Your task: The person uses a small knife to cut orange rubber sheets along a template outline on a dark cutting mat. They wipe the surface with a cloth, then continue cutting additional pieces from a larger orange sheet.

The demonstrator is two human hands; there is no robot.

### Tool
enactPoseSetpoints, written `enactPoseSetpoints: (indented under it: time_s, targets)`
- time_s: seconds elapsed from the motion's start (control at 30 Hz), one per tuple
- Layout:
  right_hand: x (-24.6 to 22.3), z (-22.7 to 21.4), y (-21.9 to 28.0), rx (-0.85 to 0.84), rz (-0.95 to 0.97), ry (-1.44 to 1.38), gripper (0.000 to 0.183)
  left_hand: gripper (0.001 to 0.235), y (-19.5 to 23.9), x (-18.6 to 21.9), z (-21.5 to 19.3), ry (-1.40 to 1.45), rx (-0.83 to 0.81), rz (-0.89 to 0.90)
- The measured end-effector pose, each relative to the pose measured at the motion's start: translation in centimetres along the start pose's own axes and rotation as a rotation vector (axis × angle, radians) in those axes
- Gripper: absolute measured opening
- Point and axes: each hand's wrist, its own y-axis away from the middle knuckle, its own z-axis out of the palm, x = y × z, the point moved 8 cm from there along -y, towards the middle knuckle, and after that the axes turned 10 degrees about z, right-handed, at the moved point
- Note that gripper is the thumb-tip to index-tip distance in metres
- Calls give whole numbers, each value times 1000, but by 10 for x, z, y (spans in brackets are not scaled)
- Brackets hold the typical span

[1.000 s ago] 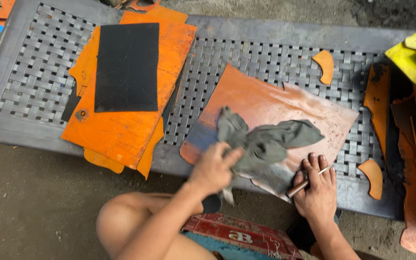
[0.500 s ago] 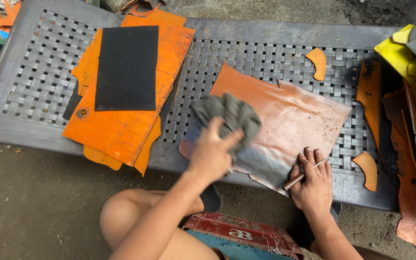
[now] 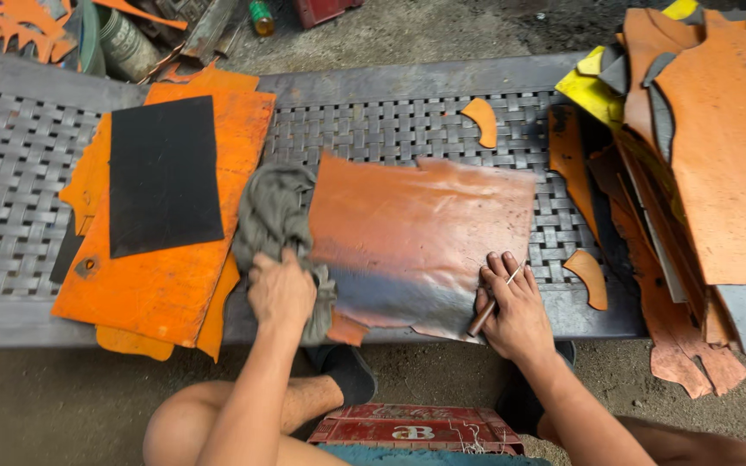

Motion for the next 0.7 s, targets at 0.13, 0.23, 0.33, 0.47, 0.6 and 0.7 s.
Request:
enactPoseSetpoints:
  time_s: [0.13, 0.23, 0.33, 0.47, 0.6, 0.7]
  targets:
    - [9, -19, -15, 23, -125, 62, 34, 50, 48, 10, -8, 31, -188, -45]
    - [9, -31, -21, 59, -146, 147, 37, 53, 72, 3, -29, 141, -276, -127]
    - [8, -37, -19, 51, -62, 67, 36, 43, 87, -15, -72, 281, -77, -169]
    - [-1, -26, -37, -145, -103, 76, 39, 33, 102, -24, -158, 573, 493, 126]
    - [29, -32, -63, -401, -24, 470, 74, 32, 111, -22, -197, 724, 644, 310]
    - [70, -43, -68, -788, 221, 627, 64, 32, 107, -12, -197, 750, 591, 363]
